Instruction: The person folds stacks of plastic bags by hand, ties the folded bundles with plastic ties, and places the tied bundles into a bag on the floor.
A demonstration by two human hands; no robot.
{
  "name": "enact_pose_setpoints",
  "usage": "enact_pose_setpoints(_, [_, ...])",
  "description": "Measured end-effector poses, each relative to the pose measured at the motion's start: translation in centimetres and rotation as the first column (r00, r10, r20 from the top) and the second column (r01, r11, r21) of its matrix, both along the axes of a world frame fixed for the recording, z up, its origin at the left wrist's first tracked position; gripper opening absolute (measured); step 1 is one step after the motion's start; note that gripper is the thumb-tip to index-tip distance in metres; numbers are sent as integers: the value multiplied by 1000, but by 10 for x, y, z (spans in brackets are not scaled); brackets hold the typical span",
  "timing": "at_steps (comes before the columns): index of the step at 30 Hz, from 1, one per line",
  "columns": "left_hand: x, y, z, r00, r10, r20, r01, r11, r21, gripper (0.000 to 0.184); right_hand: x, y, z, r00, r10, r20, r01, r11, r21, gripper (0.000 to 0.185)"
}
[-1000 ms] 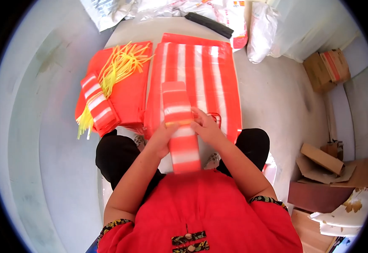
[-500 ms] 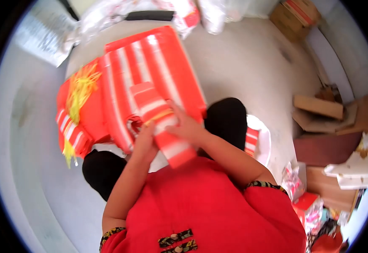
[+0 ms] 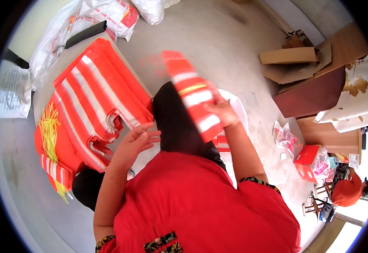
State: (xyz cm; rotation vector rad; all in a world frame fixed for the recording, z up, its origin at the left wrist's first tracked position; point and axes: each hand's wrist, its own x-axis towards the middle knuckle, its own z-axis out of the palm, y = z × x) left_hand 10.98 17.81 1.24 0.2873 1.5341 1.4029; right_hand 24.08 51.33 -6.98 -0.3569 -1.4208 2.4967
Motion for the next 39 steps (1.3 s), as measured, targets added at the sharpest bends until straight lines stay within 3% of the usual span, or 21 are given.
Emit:
enact_pose_setpoints(2, [2, -11, -19, 998, -46, -38, 42, 995, -94, 41, 34, 34, -10, 998, -47, -33, 46, 998, -35, 92])
enact_pose_setpoints(6, [7, -48, -74, 1000, 27, 13, -23, 970, -242, 49, 87, 55, -39, 984, -176, -14, 171, 968, -186, 98])
enact_pose_setpoints(9, [14, -80, -110, 983, 144, 110, -100, 938, -332, 53, 134, 56, -119, 982, -175, 77, 188, 958, -217, 102])
enact_pose_setpoints(10, [16, -91, -123, 973, 182, 140, -124, 930, -346, 54, 145, 53, -151, 974, -161, 158, 183, 973, -138, 100])
enact_pose_setpoints(11, [18, -103, -136, 961, 218, 169, -145, 921, -362, 55, 162, 51, -207, 856, -197, 479, 214, 977, 19, 97])
enact_pose_setpoints(12, [20, -115, -150, 947, 255, 197, -167, 910, -379, 56, 172, 42, -247, 698, -143, 702, 138, 988, 64, 97])
enact_pose_setpoints(13, [21, -128, -168, 922, 292, 252, -189, 911, -365, 57, 181, 18, -255, 707, -97, 701, 197, 978, -63, 93])
enact_pose_setpoints(14, [23, -139, -180, 926, 290, 241, -180, 901, -394, 57, 193, 7, -286, 645, -101, 757, 103, 994, 45, 88])
enact_pose_setpoints(15, [24, -147, -188, 931, 288, 226, -174, 891, -420, 58, 210, 7, -338, 675, -81, 733, -41, 988, 147, 79])
enact_pose_setpoints(18, [30, -161, -206, 935, 283, 215, -159, 874, -459, 59, 188, -13, -254, 649, -89, 755, 160, 987, -22, 77])
enact_pose_setpoints(21, [28, -165, -221, 950, 254, 180, -148, 877, -458, 58, 186, -3, -254, 824, -49, 565, 308, 875, -374, 68])
enact_pose_setpoints(23, [29, -158, -218, 970, 203, 131, -121, 879, -462, 56, 184, 3, -247, 907, -68, 416, 298, 803, -517, 64])
enact_pose_setpoints(26, [29, -157, -221, 998, 52, -23, -56, 868, -493, 53, 177, 3, -247, 864, 43, 502, 228, 855, -465, 60])
enact_pose_setpoints(27, [28, -155, -219, 996, -46, -76, 1, 861, -509, 52, 183, 2, -282, 868, 125, 480, 120, 885, -449, 61])
enact_pose_setpoints(29, [29, -155, -216, 957, -228, -177, 96, 831, -548, 51, 175, -3, -285, 769, 198, 608, 58, 925, -374, 62])
enact_pose_setpoints(31, [31, -156, -216, 964, -204, -171, 80, 836, -542, 50, 170, -11, -297, 717, 181, 673, 11, 963, -270, 62])
enact_pose_setpoints(33, [31, -160, -223, 971, -184, -153, 77, 846, -528, 50, 168, -11, -306, 713, 234, 661, -13, 947, -322, 62])
enact_pose_setpoints(37, [27, -211, -301, 996, -85, -15, 69, 885, -460, 49, 180, -4, -344, 659, 335, 674, -86, 923, -375, 62])
enact_pose_setpoints(39, [25, -212, -305, 995, -102, -7, 87, 877, -473, 49, 187, 7, -358, 618, 272, 737, -184, 962, -201, 62])
